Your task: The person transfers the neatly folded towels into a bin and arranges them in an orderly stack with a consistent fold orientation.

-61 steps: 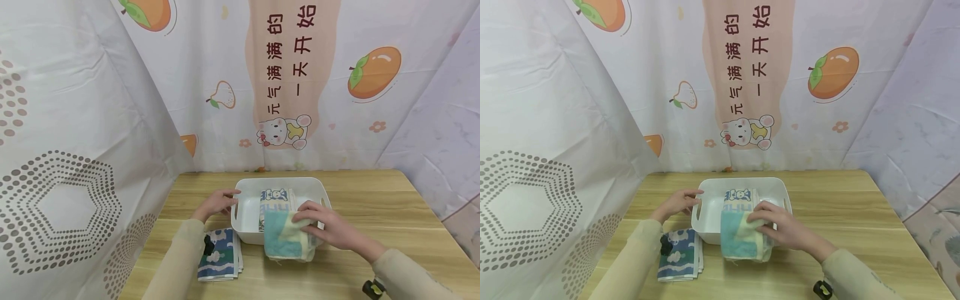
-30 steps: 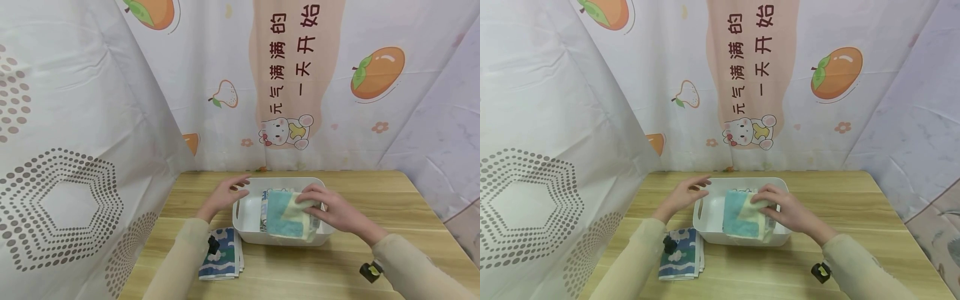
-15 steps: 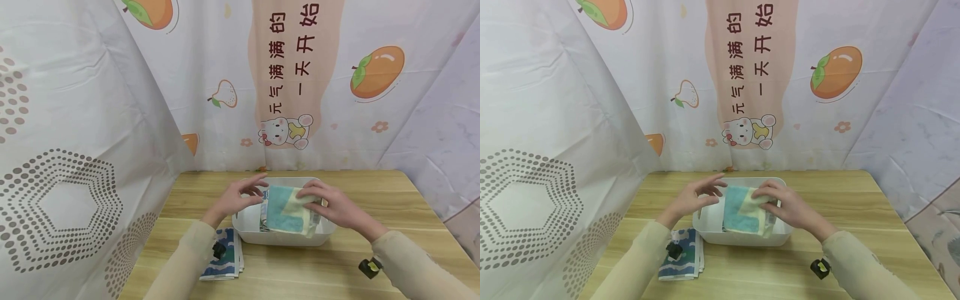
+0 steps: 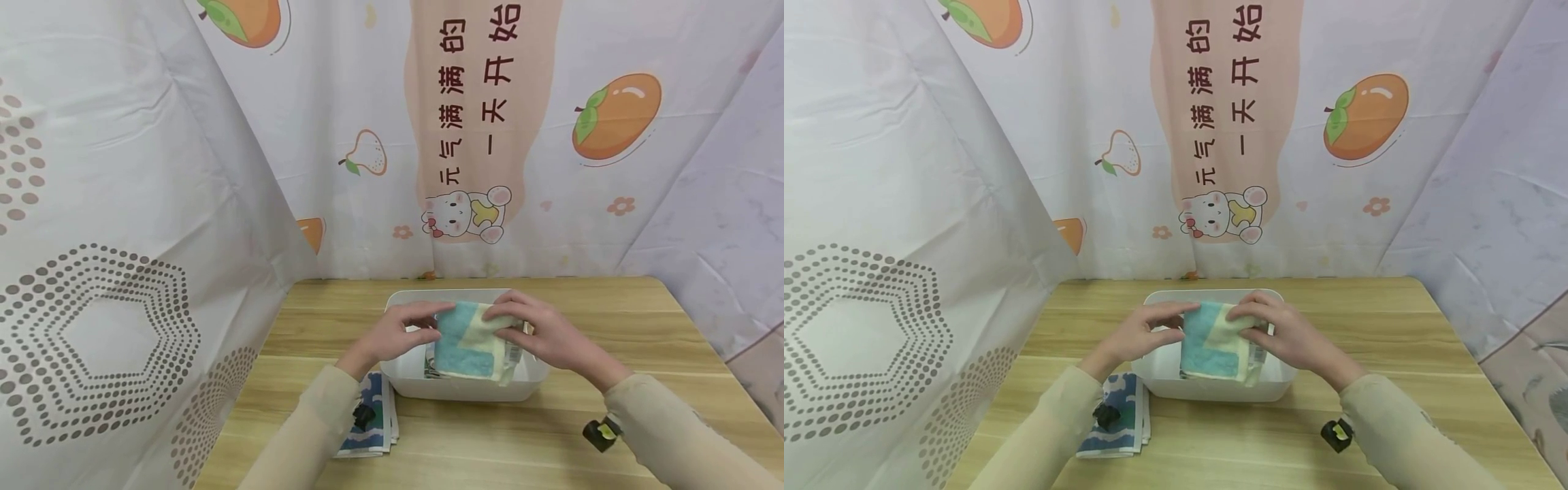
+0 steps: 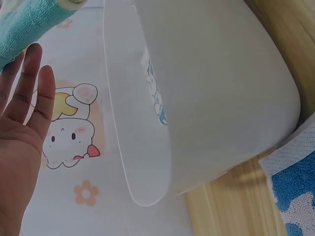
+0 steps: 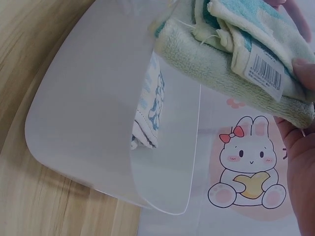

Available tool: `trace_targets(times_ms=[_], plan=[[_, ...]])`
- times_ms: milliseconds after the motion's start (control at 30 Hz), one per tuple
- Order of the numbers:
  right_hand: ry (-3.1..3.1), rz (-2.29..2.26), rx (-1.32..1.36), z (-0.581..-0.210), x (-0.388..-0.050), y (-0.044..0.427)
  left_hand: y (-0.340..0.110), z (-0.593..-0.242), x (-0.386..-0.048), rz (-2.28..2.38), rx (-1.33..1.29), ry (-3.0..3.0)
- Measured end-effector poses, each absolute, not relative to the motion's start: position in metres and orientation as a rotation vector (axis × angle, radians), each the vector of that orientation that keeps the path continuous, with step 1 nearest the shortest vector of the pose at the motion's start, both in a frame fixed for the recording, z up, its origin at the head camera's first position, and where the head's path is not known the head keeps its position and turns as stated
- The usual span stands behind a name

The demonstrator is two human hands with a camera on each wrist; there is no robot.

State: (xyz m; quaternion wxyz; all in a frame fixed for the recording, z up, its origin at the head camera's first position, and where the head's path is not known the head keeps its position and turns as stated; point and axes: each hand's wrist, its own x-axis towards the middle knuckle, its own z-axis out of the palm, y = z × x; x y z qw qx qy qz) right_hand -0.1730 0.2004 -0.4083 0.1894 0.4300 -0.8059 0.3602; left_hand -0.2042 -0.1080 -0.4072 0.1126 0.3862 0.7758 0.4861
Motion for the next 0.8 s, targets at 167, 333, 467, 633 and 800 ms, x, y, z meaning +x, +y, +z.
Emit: trace_targets(times_ms=[167, 333, 467, 633, 800], plan=[[-2.284, 1.007, 1.203, -0.407, -0.172, 0.199, -0.105, -0.408, -0.202, 1.424, 1.112, 2.290], [-2.292, 1.032, 1.201, -0.408, -0.172, 0.196, -0.100, -0.410, -0.201, 1.456, 1.112, 2.305], [-2.283, 1.064, 1.200, -0.410, -0.172, 0.194, -0.097, -0.414, -0.200, 1.512, 1.109, 2.324], [-2.274, 1.109, 1.177, -0.410, -0.171, 0.192, -0.095, -0.415, -0.200, 1.588, 1.113, 2.348], [-2.327, 1.160, 1.102, -0.409, -0.168, 0.191, -0.094, -0.415, -0.200, 1.639, 1.144, 2.391]])
